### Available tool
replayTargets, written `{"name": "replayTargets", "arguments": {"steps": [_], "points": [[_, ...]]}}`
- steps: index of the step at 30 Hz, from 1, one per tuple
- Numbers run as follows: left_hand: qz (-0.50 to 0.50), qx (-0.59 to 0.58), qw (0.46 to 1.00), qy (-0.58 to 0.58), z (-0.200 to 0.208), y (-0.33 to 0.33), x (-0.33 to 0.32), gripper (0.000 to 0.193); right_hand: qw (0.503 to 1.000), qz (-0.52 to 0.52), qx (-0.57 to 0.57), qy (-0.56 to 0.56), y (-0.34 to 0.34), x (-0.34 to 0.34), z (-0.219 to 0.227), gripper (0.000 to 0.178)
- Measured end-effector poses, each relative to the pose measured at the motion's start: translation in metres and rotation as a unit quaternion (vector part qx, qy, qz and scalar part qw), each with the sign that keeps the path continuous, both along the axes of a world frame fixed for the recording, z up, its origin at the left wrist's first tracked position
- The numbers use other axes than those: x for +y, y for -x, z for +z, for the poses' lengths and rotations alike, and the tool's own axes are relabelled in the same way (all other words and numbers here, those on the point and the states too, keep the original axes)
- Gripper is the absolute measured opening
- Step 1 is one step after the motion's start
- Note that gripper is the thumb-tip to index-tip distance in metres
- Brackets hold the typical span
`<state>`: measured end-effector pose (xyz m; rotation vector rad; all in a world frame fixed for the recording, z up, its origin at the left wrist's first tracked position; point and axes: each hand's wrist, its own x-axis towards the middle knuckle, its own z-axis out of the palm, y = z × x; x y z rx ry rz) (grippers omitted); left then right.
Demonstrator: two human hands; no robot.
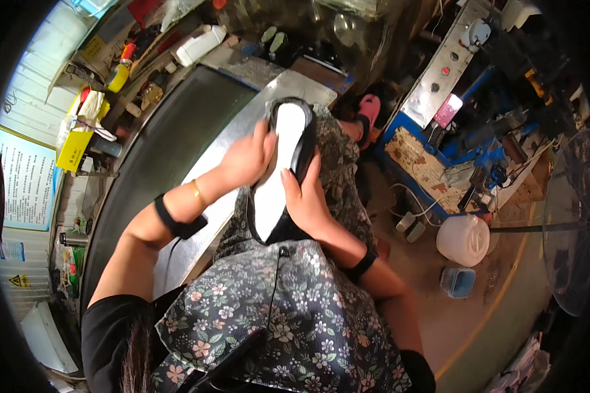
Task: Manually assembling and checking shoe components on a production line.
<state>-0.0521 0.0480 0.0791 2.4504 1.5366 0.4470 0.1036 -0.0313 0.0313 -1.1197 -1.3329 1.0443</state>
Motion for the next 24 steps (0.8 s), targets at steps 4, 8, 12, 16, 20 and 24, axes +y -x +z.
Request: {"name": "replayTargets", "arguments": {"steps": [4,8,12,16,20,24], "points": [[0.081,-0.132,0.985,0.073,-0.023,-0.005,-0.056,0.059,0.998,-0.043,-0.001,-0.051,0.003,-0.001,-0.025,0.068],[0.120,-0.372,0.920,-0.022,-0.055,-0.017,-0.049,0.034,0.999,-0.046,-0.007,-0.023,-0.003,-0.009,-0.005,0.069],[0.160,-0.635,0.726,0.210,-0.060,-0.017,-0.019,0.038,0.998,0.003,-0.039,-0.040,-0.015,-0.016,-0.013,0.073],[-0.020,-0.649,0.657,0.382,0.003,-0.034,0.013,0.052,0.985,0.118,-0.118,-0.034,-0.041,-0.023,-0.010,0.075],[-0.128,-0.511,0.793,0.308,-0.005,-0.040,0.025,0.040,0.996,0.028,0.039,-0.076,-0.058,0.020,0.007,0.066],[-0.132,-0.370,0.903,0.176,-0.013,-0.053,0.015,0.040,0.968,0.073,0.232,0.069,-0.065,0.059,0.017,0.042]]}}
